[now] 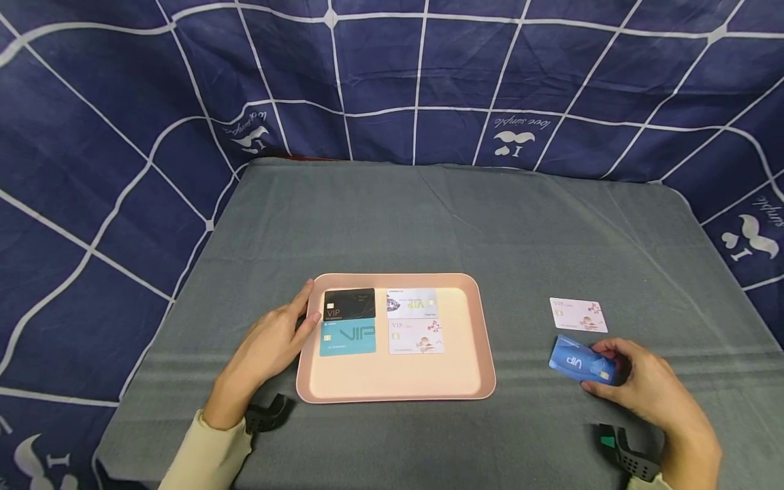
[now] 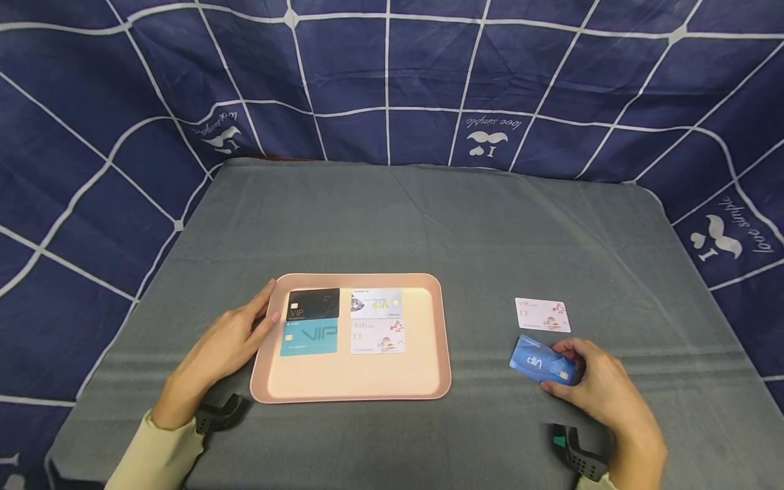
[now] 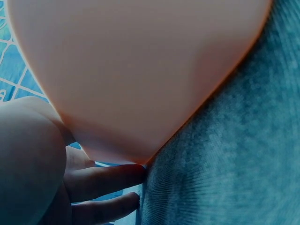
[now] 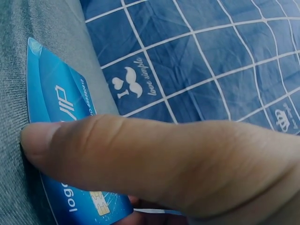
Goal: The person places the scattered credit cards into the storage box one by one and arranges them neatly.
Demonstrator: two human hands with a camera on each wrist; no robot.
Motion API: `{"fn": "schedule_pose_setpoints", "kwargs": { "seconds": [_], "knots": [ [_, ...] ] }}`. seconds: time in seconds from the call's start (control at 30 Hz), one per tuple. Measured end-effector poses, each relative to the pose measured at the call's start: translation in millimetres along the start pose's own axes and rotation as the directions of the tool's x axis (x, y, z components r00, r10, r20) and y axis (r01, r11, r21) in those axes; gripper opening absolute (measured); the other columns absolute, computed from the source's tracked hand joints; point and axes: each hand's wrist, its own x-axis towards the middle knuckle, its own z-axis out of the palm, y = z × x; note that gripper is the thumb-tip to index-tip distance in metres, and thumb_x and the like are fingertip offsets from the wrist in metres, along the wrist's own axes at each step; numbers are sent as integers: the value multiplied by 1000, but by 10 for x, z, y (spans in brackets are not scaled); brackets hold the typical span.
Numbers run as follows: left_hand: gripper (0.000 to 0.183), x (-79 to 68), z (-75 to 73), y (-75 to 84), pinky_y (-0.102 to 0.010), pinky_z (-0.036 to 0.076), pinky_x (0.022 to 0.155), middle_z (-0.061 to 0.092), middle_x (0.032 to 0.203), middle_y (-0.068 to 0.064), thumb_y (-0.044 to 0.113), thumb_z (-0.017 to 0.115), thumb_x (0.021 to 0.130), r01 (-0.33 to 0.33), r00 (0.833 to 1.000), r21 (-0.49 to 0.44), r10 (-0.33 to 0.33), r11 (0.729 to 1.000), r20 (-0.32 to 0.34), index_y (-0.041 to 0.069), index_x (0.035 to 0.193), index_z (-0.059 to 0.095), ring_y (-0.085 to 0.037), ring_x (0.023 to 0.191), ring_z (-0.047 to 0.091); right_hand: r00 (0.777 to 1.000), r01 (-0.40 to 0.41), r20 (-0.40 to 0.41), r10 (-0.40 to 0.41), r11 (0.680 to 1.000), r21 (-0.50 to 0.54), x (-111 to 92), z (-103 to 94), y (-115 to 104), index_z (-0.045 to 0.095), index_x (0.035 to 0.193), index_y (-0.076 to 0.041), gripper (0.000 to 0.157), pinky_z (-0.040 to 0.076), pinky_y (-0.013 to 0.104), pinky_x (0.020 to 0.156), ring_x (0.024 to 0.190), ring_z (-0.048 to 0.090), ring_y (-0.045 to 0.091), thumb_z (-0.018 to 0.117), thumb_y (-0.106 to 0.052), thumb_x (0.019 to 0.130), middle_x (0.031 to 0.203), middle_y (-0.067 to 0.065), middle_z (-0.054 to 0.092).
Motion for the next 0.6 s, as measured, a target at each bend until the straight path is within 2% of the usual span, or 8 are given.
{"fn": "schedule_pose_setpoints", "kwargs": {
  "seconds": [0.33,0.6],
  "knots": [
    [59,3,-9,11,-58,47,85,60,127,-29,23,56,102,4,1000,-1,-4,1000,-2,-4,150,35,-44,108,62,999,49,-25,-48,998,37,-2,9,11,67,98,-11,55,32,23,55,67,43,0,98,-19,53,77,-8,53],
    [60,-1,-2,13,-58,48,85,60,126,-30,22,57,102,0,1000,-1,0,1000,-8,-5,150,35,-44,107,63,1000,27,-6,-26,998,60,-28,5,10,68,103,-7,63,35,22,55,67,45,-1,99,-19,49,79,-6,54]
  ]
}}
